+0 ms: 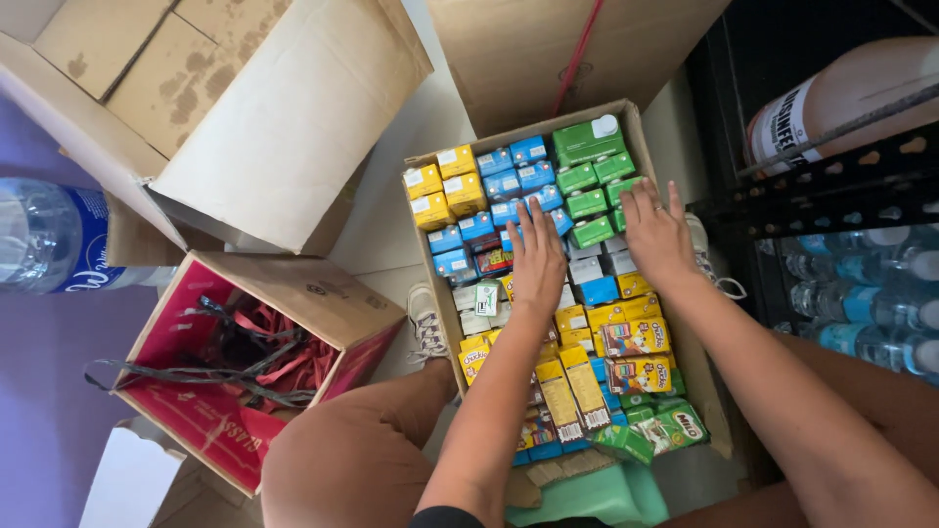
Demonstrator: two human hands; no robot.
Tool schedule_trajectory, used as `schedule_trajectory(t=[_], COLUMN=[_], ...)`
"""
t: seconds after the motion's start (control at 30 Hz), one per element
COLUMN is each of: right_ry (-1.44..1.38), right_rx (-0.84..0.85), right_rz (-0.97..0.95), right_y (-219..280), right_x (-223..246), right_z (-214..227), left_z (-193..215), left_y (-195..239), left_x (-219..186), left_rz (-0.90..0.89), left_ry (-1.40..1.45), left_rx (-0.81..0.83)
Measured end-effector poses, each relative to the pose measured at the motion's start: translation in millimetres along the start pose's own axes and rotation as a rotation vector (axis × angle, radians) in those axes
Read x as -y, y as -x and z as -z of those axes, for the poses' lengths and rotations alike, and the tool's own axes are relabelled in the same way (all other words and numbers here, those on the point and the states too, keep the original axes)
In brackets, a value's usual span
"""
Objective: Organizing and sorting small drink cartons into a large cardboard box.
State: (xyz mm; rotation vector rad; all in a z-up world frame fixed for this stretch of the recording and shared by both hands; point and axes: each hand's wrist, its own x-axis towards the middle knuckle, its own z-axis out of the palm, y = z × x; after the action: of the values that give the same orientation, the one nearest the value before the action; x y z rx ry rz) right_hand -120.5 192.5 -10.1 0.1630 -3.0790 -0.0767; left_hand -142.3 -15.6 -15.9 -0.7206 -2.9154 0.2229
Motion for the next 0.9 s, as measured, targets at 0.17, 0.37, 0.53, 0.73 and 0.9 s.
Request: schedule_trajectory(t=[0.17,0.37,0.53,0.73,0.9], right_ry=[-0.017,-0.397,-0.413,-0.605,-0.859], right_rx=[0.015,-0.137,-0.185,-0.077,0.396], right_rz=[-0.048,-0.434,-0.576,-0.538,-0.623], right_y=[9.5,89.7,127.9,118.2,130.6], right_x=[27.3,74.5,109.5,89.7,106.2], right_z=[37.8,28.4,55.0,62.1,49.3], left_z=[-21.7,-7.7,-14.9,30.7,76.4], left_y=[-12.5,-33.9,-25.6,8.7,72.5], left_x=[5.2,8.5,6.7,33.2,35.5], left_rz=[-0.038,-0.058,-0.086,-0.014,0.214], left_ry=[0.081,0.134,0.142,0.228,0.753], left_rx=[-0.082,-0.121,-0.026,-0.275,-0.38])
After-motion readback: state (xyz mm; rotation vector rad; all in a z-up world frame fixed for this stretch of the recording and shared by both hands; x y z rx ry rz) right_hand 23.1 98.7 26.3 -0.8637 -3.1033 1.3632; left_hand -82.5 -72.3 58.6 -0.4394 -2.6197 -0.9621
